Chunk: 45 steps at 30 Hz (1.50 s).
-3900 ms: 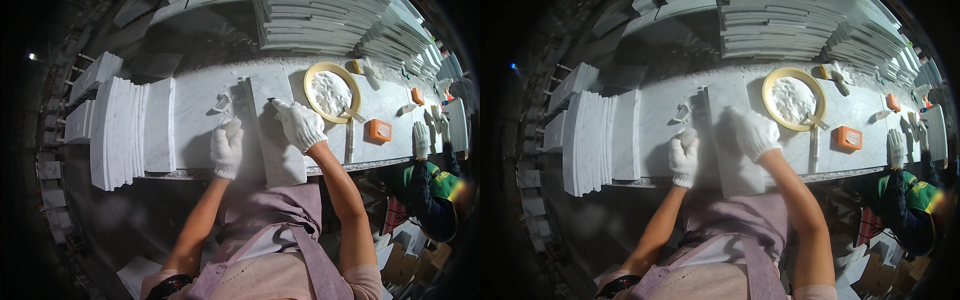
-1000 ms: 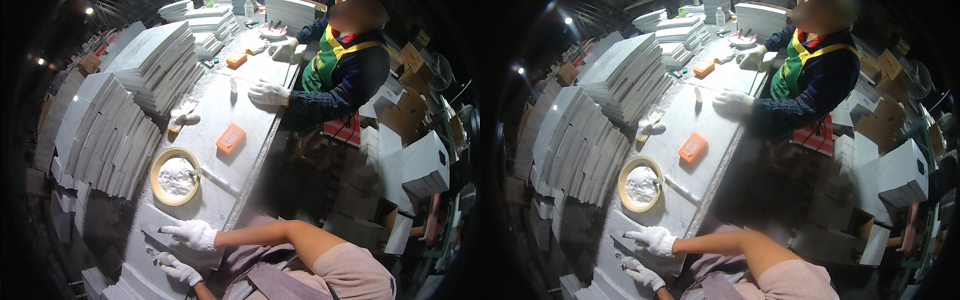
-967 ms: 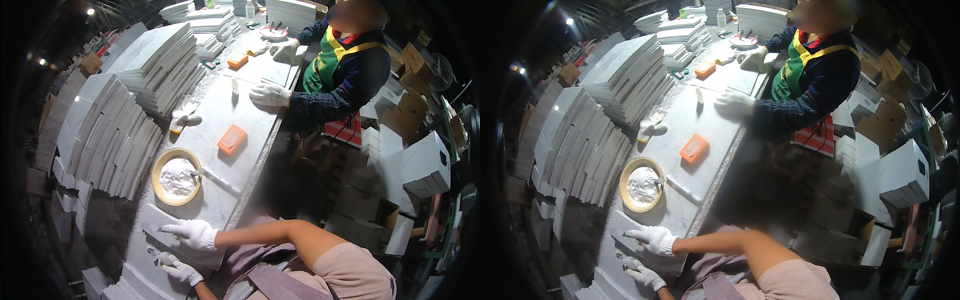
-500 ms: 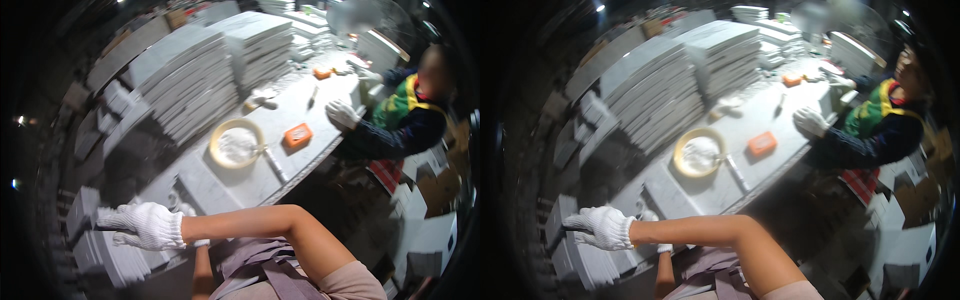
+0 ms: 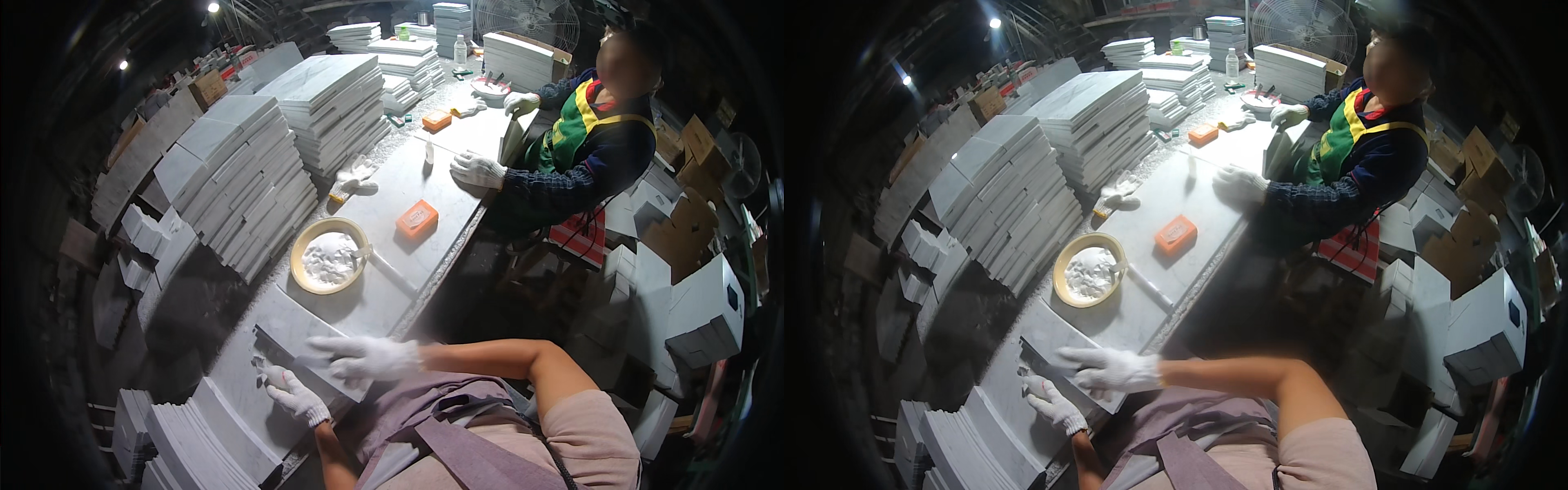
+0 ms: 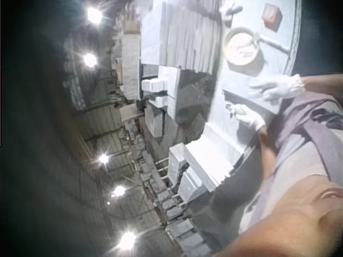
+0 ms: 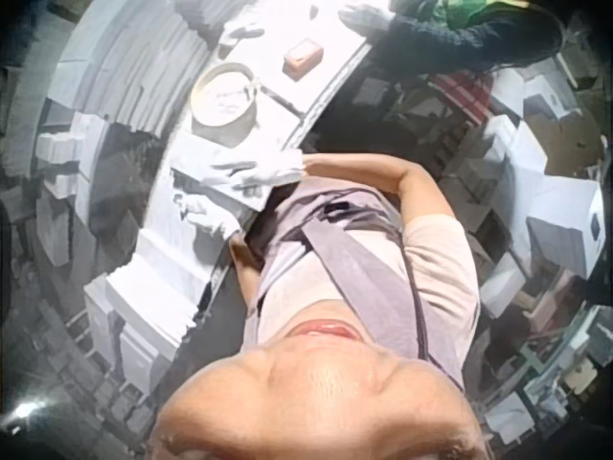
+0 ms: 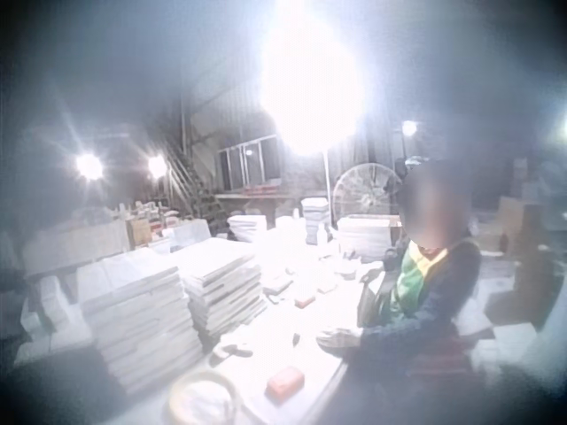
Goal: The person repeatedly picks white rectangular tiles from a stack, applies a white paste from a bowl to the edges, and smooths the edges with a metal scraper. The person then places the finished tiles back into a stack. A coworker performs similar work across the table.
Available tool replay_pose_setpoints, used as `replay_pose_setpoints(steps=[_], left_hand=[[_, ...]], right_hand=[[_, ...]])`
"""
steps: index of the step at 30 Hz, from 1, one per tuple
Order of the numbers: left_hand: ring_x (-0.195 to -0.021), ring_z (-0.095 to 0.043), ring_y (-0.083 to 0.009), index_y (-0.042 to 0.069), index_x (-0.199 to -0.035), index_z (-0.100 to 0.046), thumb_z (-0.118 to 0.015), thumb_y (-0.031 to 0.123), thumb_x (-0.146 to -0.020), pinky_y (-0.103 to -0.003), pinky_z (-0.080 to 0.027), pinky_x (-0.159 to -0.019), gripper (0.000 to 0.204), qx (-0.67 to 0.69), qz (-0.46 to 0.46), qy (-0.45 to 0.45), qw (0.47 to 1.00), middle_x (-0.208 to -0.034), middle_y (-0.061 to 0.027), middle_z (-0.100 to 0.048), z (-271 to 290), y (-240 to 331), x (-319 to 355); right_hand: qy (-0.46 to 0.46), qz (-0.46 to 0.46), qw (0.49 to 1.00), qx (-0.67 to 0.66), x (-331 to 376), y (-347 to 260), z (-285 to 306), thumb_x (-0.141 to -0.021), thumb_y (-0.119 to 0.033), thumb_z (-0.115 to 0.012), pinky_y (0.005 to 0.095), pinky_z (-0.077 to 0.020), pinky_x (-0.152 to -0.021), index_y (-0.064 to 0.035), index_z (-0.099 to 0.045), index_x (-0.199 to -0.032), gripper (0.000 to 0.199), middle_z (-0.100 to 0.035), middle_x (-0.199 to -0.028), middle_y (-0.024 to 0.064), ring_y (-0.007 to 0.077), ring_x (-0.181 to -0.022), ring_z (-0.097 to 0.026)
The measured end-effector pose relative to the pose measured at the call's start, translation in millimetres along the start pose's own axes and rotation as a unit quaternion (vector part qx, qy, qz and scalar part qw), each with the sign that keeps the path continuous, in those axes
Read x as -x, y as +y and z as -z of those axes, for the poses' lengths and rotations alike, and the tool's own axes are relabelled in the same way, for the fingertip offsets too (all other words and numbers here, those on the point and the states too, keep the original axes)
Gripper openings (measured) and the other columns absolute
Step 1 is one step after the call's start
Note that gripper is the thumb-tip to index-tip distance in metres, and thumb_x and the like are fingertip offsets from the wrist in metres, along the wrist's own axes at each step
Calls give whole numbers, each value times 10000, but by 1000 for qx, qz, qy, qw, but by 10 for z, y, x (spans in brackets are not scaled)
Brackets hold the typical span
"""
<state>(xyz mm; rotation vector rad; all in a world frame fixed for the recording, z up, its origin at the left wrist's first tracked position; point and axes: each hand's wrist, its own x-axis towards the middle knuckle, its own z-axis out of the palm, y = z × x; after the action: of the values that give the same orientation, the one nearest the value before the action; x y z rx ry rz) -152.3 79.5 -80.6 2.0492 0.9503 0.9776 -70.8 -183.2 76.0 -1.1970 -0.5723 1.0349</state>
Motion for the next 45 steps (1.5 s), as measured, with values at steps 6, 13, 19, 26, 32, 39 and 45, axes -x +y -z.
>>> replay_pose_setpoints(steps=[6, 13, 19, 26, 32, 39, 45], left_hand=[[-1226, -654, -401, -49, -1424, -536, -737, 261, -1003, -459, -533, -1049, 560, -23, 18, 10, 1000, -1388, -260, -632, -7, 121, 24], [-1171, -672, -389, -71, -1387, -546, -739, 246, -1000, -458, -543, -1011, 535, 13, 22, -3, 1000, -1344, -259, -650, 51, 300, 46], [-1210, -652, -374, -65, -1408, -540, -715, 286, -1020, -449, -520, -1042, 552, 32, 14, -11, 999, -1366, -251, -641, 43, 230, 31], [-1338, -594, -335, -52, -1503, -490, -694, 331, -1036, -418, -463, -1138, 637, 35, 40, -54, 997, -1500, -232, -576, 65, 156, -18], [-1345, -593, -309, -38, -1529, -467, -686, 343, -1042, -412, -463, -1137, 656, -30, 69, -49, 996, -1501, -216, -580, 62, 163, -29], [-1252, -645, -330, -24, -1485, -513, -687, 385, -1037, -429, -505, -1071, 631, 36, 44, -28, 998, -1388, -218, -647, 15, 122, -30], [-1215, -664, -328, -34, -1467, -527, -695, 365, -1035, -434, -521, -1048, 612, 24, 55, -31, 998, -1336, -217, -675, 0, 39, -51]], right_hand=[[113, 6, 980, -165, 381, 512, 142, -1091, -234, -623, 266, -568, -709, -120, -504, -1510, 450, -607, -980, -4, 85, -831, -609], [150, 16, 982, -115, 27, 667, 63, -1071, -264, -672, 275, -567, -734, -66, -630, -1259, 276, -638, -960, -12, 87, -841, -647], [181, 17, 971, -158, -45, 572, 42, -1096, -312, -623, 276, -540, -662, -75, -623, -1206, 262, -629, -937, -5, 94, -768, -622], [192, 21, 971, -142, -235, 583, 29, -1106, -314, -594, 279, -559, -693, -75, -605, -1279, 295, -637, -953, -4, 100, -783, -635], [233, 40, 971, -42, -458, 582, 95, -1101, -263, -595, 287, -577, -771, -99, -549, -1440, 379, -688, -1049, 20, 101, -842, -667], [219, 27, 974, -41, -583, 381, 139, -1086, -234, -611, 281, -568, -759, -107, -589, -1382, 323, -686, -1017, 1, 97, -827, -676], [252, 60, 961, 95, -772, 420, 175, -1065, -243, -637, 326, -559, -719, -100, -631, -1301, 276, -702, -941, 46, 142, -750, -680]])
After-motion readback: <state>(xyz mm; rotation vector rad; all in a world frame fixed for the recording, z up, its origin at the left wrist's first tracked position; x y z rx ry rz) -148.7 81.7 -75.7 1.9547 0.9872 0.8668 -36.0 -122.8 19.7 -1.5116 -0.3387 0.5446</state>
